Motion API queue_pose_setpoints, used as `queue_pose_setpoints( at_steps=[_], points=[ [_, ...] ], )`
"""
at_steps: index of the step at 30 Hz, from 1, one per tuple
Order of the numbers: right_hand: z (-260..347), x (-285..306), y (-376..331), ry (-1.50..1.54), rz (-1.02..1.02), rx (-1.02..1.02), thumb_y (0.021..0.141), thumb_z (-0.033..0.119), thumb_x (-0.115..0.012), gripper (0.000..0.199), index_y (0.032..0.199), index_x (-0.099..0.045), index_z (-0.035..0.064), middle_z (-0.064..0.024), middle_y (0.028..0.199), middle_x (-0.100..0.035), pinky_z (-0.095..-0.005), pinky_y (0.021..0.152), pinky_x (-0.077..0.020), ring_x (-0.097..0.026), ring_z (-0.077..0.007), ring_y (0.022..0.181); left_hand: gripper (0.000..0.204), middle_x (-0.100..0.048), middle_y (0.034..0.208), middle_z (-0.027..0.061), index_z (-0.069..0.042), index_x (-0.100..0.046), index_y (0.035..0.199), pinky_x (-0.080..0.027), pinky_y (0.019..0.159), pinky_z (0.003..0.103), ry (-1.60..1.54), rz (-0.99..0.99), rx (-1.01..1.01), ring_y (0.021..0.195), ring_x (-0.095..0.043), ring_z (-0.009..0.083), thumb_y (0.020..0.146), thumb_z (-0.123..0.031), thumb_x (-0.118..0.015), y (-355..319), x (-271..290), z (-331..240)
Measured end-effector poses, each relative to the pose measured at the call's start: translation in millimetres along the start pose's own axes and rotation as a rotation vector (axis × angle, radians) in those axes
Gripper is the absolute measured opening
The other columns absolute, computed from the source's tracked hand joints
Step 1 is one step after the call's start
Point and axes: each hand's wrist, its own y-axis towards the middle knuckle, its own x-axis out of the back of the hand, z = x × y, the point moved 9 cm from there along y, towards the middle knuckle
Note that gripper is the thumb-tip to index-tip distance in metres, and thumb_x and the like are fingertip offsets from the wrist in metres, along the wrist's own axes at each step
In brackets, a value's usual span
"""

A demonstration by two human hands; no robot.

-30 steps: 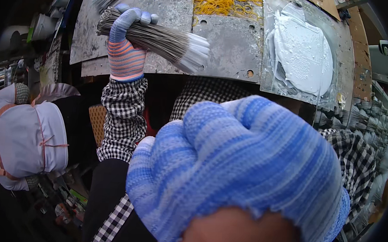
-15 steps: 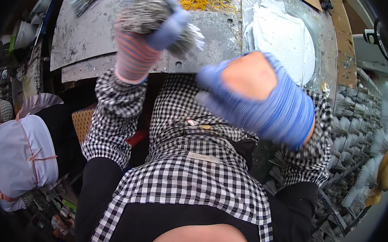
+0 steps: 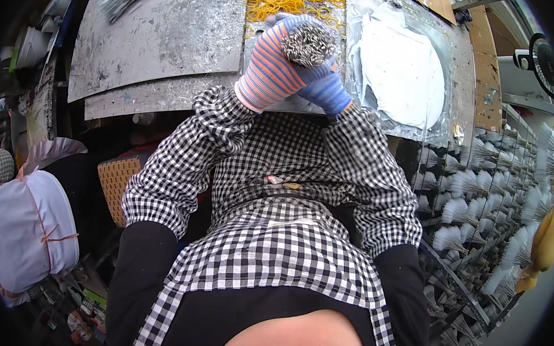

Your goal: Assembling industrial brushes by applying adhesive to bristles and securing with rubber bands.

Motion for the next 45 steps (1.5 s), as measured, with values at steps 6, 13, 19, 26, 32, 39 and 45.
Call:
queue_pose_setpoints(
  at_steps=[6,13,19,26,32,39,45],
  points=[
    [-30.5,-3.5,7.4,0.652,-0.009,-0.277,0.086,0.017,-0.079,0.053,0.132,-0.057,0.0014,-0.0108,0.119,-0.071,-0.0330,0.092,-0.0572,-0.069,-0.0173,0.107,0.044,-0.071,0.120,0.0055,-0.007,-0.067,0.124,-0.055,0.097,0.034,-0.220,0.110,-0.131,0.110,-0.070,0.0173,0.084,-0.019,-0.082,46.4,23.1,-55.8],
    [-28.8,-27.0,-9.0,0.834,0.062,-0.432,0.110,0.051,-0.039,0.066,0.161,-0.023,0.0116,-0.0169,0.161,-0.034,-0.0386,0.126,-0.0266,-0.035,-0.0234,0.149,0.042,-0.069,0.114,0.0057,-0.017,-0.072,0.114,-0.058,0.089,0.041,0.862,0.916,-0.361,0.105,-0.069,0.0301,0.073,-0.021,-0.079,49.9,-43.9,-72.8],
    [-27.1,-29.1,-8.3,-0.110,0.625,-0.475,0.108,0.050,-0.047,0.076,0.164,-0.012,0.0117,-0.0159,0.166,-0.023,-0.0433,0.127,-0.0221,-0.028,-0.0256,0.152,0.039,-0.068,0.113,0.0076,-0.014,-0.069,0.119,-0.058,0.090,0.040,0.988,0.958,-0.455,0.106,-0.069,0.0297,0.082,-0.019,-0.076,48.8,-45.0,-68.2],
    [-19.4,-35.9,-8.5,-0.037,0.728,-0.575,0.104,0.047,-0.059,0.080,0.165,-0.017,0.0173,-0.0128,0.164,-0.028,-0.0439,0.126,-0.0226,-0.030,-0.0258,0.151,0.045,-0.069,0.110,0.0061,-0.014,-0.070,0.116,-0.058,0.089,0.040,0.937,0.957,-0.353,0.105,-0.069,0.0299,0.072,-0.015,-0.081,39.6,-45.3,-66.5],
    [7.4,12.3,18.2,0.263,-0.115,-0.179,0.091,0.025,-0.073,0.056,0.138,-0.053,0.0058,-0.0152,0.132,-0.060,-0.0403,0.104,-0.0481,-0.059,-0.0269,0.126,0.039,-0.070,0.108,0.0083,-0.010,-0.070,0.111,-0.056,0.086,0.040,0.663,0.757,-0.519,0.101,-0.069,0.0301,0.072,-0.007,-0.075,51.8,-27.4,-108.8],
    [-16.8,-29.7,-7.3,0.429,-0.167,-0.236,0.079,0.025,-0.083,0.046,0.119,-0.067,0.0089,-0.0135,0.112,-0.070,-0.0397,0.091,-0.0561,-0.069,-0.0292,0.106,0.033,-0.069,0.099,0.0078,-0.011,-0.072,0.107,-0.057,0.080,0.041,0.650,0.741,-0.498,0.095,-0.069,0.0303,0.075,-0.017,-0.074,47.4,-28.0,-108.4],
    [-53.7,13.0,-48.4,0.367,-0.248,-0.252,0.083,0.024,-0.080,0.053,0.128,-0.059,0.0049,-0.0140,0.118,-0.066,-0.0399,0.096,-0.0523,-0.064,-0.0271,0.113,0.027,-0.070,0.102,0.0078,-0.010,-0.073,0.104,-0.057,0.081,0.040,0.556,0.859,-0.580,0.094,-0.069,0.0314,0.076,-0.010,-0.073,51.1,-92.2,-123.0]
  ],
)
